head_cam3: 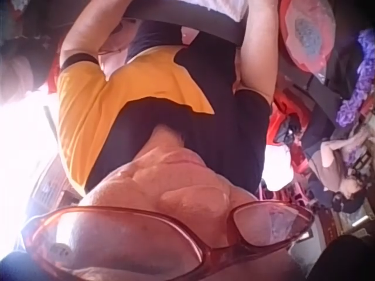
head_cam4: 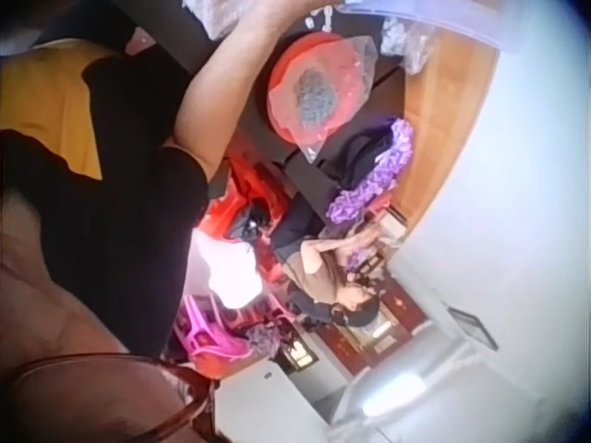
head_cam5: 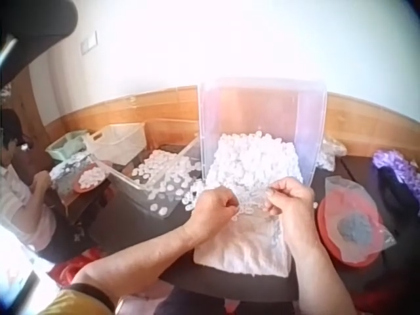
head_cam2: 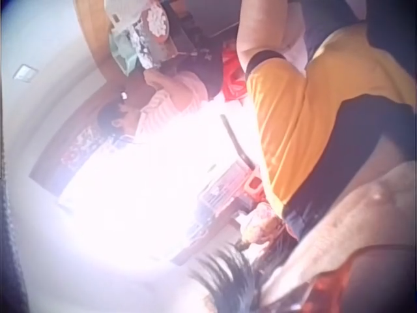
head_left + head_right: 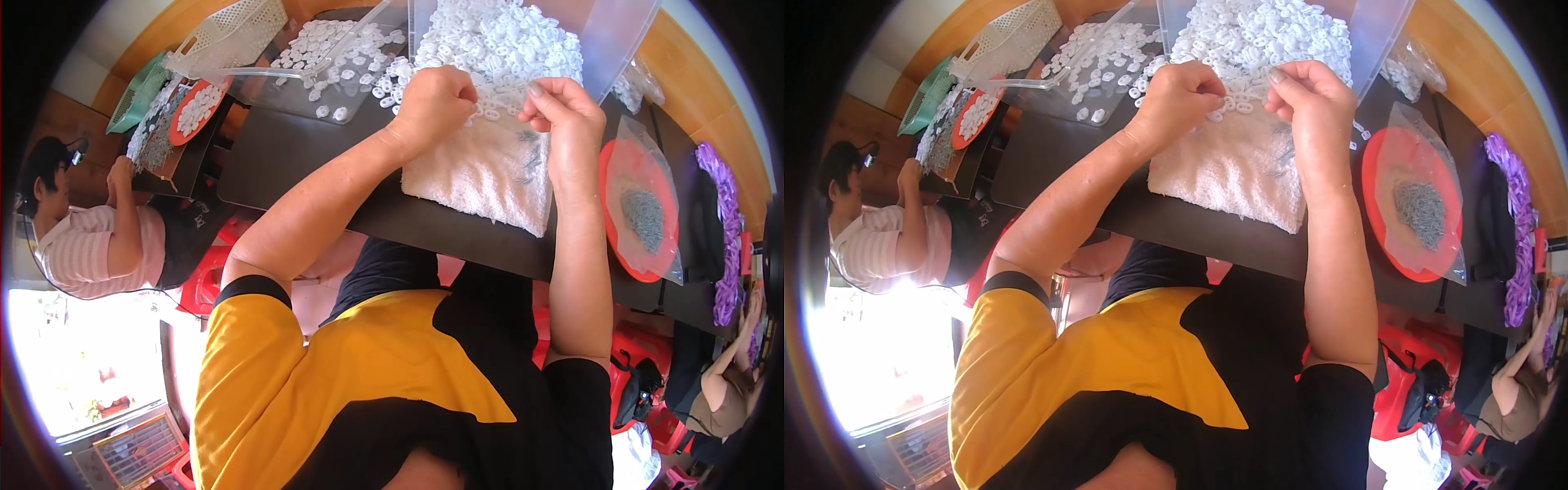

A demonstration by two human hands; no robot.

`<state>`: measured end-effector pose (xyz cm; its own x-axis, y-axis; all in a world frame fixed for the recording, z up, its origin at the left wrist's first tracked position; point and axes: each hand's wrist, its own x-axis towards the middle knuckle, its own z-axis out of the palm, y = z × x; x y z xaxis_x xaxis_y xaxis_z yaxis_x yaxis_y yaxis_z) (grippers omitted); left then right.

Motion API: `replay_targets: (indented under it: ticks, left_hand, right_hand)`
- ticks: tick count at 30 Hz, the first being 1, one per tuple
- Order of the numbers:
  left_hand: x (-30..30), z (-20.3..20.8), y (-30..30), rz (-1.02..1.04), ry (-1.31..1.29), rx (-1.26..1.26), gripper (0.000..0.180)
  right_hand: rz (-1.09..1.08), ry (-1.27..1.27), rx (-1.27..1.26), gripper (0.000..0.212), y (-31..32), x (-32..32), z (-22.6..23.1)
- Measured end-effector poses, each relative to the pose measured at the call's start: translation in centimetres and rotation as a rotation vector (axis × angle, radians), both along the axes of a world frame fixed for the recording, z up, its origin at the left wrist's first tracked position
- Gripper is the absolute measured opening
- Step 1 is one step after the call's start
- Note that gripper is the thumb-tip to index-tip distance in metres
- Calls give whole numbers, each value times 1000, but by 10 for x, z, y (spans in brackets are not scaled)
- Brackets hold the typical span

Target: Inspecting small white plastic components for defects at a workbench.

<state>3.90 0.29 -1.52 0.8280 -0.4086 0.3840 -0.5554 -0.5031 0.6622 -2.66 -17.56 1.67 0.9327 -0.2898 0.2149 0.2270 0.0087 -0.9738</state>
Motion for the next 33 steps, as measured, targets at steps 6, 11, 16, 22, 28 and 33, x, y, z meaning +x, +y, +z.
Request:
replay_targets:
  ticks: [6, 11, 16, 22, 28, 33]
  left_hand:
    - [20, -2, -3, -91, -177, 315, 14]
    - [30, 17, 12, -74, 95, -18, 16]
    - [32, 8, 10, -160, -137, 159, 13]
    - [40, 3, 3, -102, -77, 316, 10]
    - [34, -5, 11, -163, -288, 345, 8]
    - [28, -5, 5, -102, -290, 277, 8]
  right_hand:
    - [36, -6, -1, 6, 5, -4, 2]
    - [31, -27, -7, 10, -1, -4, 2]
    - [40, -24, 22, 6, 6, -8, 8]
    - [36, -14, 24, 6, 4, -6, 5]
    - [40, -6, 10, 6, 7, -9, 9]
    - [53, 1, -44, 9, 4, -5, 2]
